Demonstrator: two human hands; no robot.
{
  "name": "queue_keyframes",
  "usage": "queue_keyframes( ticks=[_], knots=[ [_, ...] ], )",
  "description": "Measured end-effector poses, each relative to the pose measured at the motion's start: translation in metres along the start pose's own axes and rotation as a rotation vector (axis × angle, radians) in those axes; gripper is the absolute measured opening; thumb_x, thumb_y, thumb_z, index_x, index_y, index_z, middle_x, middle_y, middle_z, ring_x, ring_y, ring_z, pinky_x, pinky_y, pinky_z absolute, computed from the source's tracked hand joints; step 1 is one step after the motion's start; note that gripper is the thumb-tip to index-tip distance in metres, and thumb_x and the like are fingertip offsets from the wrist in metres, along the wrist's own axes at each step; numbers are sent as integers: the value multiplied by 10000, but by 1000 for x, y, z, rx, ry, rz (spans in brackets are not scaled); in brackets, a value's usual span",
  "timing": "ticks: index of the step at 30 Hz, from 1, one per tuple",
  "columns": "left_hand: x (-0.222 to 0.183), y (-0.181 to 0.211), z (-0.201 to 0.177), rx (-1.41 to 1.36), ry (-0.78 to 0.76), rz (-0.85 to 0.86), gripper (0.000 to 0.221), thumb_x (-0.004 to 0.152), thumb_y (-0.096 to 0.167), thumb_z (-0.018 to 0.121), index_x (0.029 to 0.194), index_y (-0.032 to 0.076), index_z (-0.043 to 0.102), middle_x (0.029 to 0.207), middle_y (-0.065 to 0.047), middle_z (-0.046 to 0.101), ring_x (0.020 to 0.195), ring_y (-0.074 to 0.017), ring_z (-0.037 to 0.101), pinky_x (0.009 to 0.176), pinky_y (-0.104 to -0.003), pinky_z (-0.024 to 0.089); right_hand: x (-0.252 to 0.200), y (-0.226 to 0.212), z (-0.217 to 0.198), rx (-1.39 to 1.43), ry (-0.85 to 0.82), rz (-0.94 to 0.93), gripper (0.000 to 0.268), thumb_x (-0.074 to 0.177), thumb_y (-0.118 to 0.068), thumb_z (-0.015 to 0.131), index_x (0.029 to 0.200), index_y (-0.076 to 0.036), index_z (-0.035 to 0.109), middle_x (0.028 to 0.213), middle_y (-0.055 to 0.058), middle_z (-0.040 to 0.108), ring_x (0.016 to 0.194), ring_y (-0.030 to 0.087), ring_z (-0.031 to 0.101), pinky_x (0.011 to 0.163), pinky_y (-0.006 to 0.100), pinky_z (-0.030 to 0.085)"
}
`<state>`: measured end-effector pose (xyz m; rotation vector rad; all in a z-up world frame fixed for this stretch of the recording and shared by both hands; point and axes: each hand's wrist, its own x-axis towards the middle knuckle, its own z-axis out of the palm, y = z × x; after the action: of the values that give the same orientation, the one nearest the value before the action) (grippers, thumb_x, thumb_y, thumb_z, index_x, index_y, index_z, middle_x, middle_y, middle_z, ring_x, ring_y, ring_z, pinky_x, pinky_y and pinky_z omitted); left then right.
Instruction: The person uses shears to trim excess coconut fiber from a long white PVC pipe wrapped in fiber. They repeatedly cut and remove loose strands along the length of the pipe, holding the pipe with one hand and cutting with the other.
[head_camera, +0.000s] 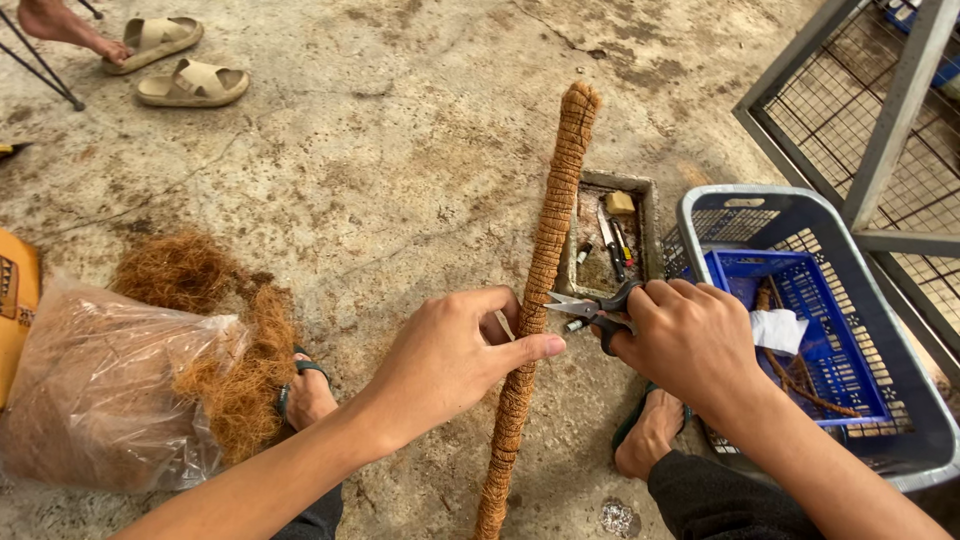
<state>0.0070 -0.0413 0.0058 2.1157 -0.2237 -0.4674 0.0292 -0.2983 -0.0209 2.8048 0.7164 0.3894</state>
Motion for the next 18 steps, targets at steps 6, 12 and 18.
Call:
queue_keyframes(
  ticks=[6,12,18],
  knots=[
    [2,10,6,19,-32,10,420,817,474,727,920,68,742,671,-67,748,428,-104,596,396,-287,455,-15,2,0,-52,135,-32,337,715,-352,808,599,-85,639,565,15,621,545,167,633,513,334,497],
    [4,13,6,34,-55,-47,434,812,483,741,898,58,743,652,-81,746,400,-111,560,405,-289,442,-17,6,1,-66,85,-34,347,769,-360,799,611,-95,642,565,-5,617,550,149,639,514,322,497],
    [11,4,-1,-166,-19,-67,417,912,443,690,1001,38,738,754,-91,745,467,-149,492,449,-306,412,-8,0,-9,136,35,121,379,795,-376,750,578,-78,663,536,24,625,440,192,601,441,359,469]
  ],
)
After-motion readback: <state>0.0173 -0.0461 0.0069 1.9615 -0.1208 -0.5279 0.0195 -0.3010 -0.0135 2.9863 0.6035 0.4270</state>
